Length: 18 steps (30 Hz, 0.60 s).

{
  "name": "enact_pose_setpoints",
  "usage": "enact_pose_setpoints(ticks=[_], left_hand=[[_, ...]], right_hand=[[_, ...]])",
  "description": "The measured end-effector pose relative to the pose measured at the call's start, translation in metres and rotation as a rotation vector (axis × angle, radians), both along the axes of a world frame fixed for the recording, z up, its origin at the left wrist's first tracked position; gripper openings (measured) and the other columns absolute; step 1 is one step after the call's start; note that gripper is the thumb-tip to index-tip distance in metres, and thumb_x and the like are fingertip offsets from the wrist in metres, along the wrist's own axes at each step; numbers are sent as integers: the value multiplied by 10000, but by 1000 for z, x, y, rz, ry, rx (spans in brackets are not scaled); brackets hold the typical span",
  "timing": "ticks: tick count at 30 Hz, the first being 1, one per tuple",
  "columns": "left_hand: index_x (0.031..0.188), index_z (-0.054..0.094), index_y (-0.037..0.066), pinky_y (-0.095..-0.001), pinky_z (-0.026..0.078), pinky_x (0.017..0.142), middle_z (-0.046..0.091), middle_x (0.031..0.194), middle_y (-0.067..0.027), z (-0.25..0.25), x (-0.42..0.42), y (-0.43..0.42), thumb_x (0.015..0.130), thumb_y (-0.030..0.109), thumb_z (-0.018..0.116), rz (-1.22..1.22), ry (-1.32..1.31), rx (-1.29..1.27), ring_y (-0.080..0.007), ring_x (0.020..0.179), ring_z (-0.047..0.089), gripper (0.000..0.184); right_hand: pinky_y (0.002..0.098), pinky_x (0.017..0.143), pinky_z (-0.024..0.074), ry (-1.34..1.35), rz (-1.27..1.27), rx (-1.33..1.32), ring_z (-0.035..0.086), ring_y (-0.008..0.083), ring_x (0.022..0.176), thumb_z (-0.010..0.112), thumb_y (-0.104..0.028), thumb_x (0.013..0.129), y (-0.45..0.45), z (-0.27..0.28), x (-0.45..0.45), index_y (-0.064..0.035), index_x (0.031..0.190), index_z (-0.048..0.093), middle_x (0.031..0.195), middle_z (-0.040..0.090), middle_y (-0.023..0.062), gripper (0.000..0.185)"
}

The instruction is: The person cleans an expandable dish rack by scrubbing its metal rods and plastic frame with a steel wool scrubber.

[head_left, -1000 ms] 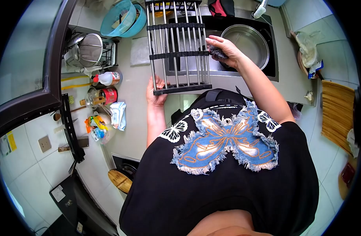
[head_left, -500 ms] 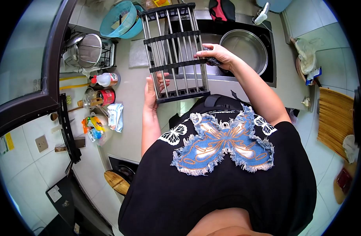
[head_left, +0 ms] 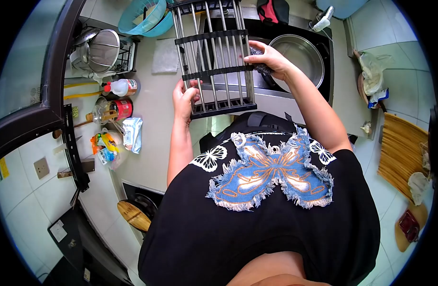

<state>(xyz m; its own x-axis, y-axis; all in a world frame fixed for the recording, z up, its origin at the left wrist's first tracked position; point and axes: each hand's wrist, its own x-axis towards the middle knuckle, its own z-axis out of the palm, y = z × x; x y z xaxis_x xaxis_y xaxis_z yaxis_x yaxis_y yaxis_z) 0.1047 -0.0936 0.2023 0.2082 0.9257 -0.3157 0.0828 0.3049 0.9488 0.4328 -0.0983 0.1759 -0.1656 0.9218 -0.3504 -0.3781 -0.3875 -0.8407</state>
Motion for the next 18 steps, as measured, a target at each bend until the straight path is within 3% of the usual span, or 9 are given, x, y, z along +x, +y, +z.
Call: enact_pose_setpoints(ticks=[3, 6, 8, 9, 11, 12, 15, 17, 18], left_hand=[[1163, 584, -20, -210, 471, 577, 712, 1136, -170, 4, 1, -5, 809, 51, 530, 38, 2, 60, -75, 696, 569, 365], [1176, 603, -58, -214, 447, 549, 706, 1034, -151, 7, -7, -9, 772, 45, 510, 21, -35, -12, -79, 613, 532, 427], [1190, 603, -65, -216, 445, 546, 702, 1021, -153, 9, -14, -14, 757, 47, 502, 42, -51, -19, -81, 600, 525, 459], [1205, 603, -72, -217, 443, 542, 698, 1008, -154, 10, -18, -16, 742, 48, 494, 63, -63, -24, -83, 588, 518, 491], [1193, 614, -76, -219, 446, 543, 704, 1002, -157, 12, -25, -21, 722, 51, 486, 71, -61, -14, -88, 592, 520, 504], [1197, 614, -76, -219, 448, 545, 707, 1007, -158, 15, -26, -23, 723, 48, 486, 121, -73, 20, -89, 593, 521, 506], [1196, 608, -69, -221, 457, 551, 713, 1039, -161, 10, -39, -22, 744, 45, 499, 163, -92, 54, -94, 601, 534, 479], [1161, 609, -57, -222, 459, 552, 712, 1049, -167, 4, -47, -20, 782, 56, 519, 130, 6, 2, -88, 601, 532, 405], [1161, 609, -57, -222, 459, 552, 712, 1049, -167, 4, -45, -20, 782, 56, 519, 131, 4, 3, -88, 601, 532, 405]], right_hand=[[294, 744, 584, -48, -230, -59, 689, 175, 878, 810, -45, 771, -6, 2, 11, 37, 1402, 440, 1167, 633, 156, 736], [288, 732, 583, -216, -345, -115, 691, 173, 857, 815, -73, 763, -10, -7, 19, 30, 1352, 490, 1128, 646, 147, 681], [274, 731, 580, -487, -449, -67, 694, 154, 858, 813, -76, 803, -9, -17, 25, 21, 1249, 602, 1017, 686, 108, 503], [274, 731, 580, -488, -449, -69, 694, 154, 858, 813, -76, 803, -11, -12, 23, 21, 1249, 602, 1017, 686, 108, 503], [266, 732, 571, -212, -446, 138, 691, 122, 883, 796, -66, 855, -18, 2, 21, 15, 1118, 692, 923, 720, 76, 294], [247, 770, 548, -202, -440, 223, 682, 91, 896, 760, -70, 919, -20, 11, 16, -1, 1074, 728, 924, 747, 53, 172], [224, 810, 517, -277, -402, 392, 672, 76, 881, 745, -111, 951, -18, 20, 3, -11, 1146, 712, 966, 759, 45, 222], [271, 821, 517, -544, -348, 433, 668, 138, 890, 736, -206, 973, -15, 17, -3, -19, 1217, 597, 951, 742, 89, 337], [295, 828, 523, -799, -375, 416, 667, 174, 892, 752, -233, 957, -14, 17, -7, -17, 1214, 578, 958, 721, 108, 378]])
